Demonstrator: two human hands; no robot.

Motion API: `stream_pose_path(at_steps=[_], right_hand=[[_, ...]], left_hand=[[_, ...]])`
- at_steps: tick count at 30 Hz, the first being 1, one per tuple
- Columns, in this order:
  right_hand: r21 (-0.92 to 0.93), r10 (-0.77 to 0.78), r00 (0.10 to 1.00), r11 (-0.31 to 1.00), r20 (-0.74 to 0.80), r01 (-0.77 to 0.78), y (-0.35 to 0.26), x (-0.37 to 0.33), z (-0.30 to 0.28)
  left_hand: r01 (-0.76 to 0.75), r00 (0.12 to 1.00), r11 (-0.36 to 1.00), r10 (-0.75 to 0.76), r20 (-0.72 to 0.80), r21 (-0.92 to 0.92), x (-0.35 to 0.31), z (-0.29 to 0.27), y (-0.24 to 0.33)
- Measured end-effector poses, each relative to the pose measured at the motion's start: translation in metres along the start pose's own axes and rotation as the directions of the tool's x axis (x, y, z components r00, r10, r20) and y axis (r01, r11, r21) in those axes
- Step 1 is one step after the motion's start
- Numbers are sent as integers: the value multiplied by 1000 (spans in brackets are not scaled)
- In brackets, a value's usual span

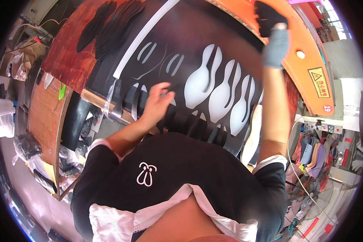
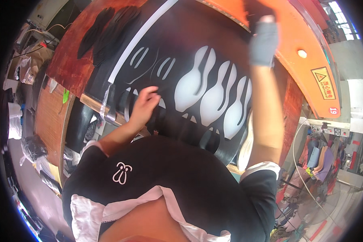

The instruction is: The person repeatedly places white insole-shaped pieces onto a black sheet on a workbench, aligns them, and occasionally removes and repositions them. The person also gathers black trim pieces and places them into a white sack.

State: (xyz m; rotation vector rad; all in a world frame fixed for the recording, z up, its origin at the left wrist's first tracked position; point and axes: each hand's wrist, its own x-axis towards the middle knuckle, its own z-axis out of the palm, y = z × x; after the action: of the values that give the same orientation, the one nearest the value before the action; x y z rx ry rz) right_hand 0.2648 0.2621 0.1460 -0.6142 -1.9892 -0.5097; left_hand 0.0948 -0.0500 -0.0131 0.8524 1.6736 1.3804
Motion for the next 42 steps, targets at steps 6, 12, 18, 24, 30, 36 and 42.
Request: stream_pose_path(at_steps=[6,12,18,24,30,36,42], right_hand=[[522,-82,761,774,644,-358,-170,-124,25],[545,100,739,612,666,-574,-175,-139,21],[511,30,814,765,580,-392,-191,-146,25],[460,20,812,816,583,-351,-195,-149,14],[492,-14,812,802,584,-340,-208,-149,-3],[514,65,764,702,642,-492,-205,-150,-2],[528,54,750,677,659,-512,-206,-152,-2]], left_hand=[[488,859,602,-459,226,-632,-23,-31,6],[640,744,496,-590,313,-587,-5,-38,13],[791,574,322,-686,448,-520,-27,-34,-6],[628,763,444,-513,393,-639,-27,-10,-12],[714,692,474,-590,417,-515,-56,-16,-18],[422,896,494,-355,267,-760,-50,-1,-16],[581,715,217,-595,366,-784,-44,0,-10]])
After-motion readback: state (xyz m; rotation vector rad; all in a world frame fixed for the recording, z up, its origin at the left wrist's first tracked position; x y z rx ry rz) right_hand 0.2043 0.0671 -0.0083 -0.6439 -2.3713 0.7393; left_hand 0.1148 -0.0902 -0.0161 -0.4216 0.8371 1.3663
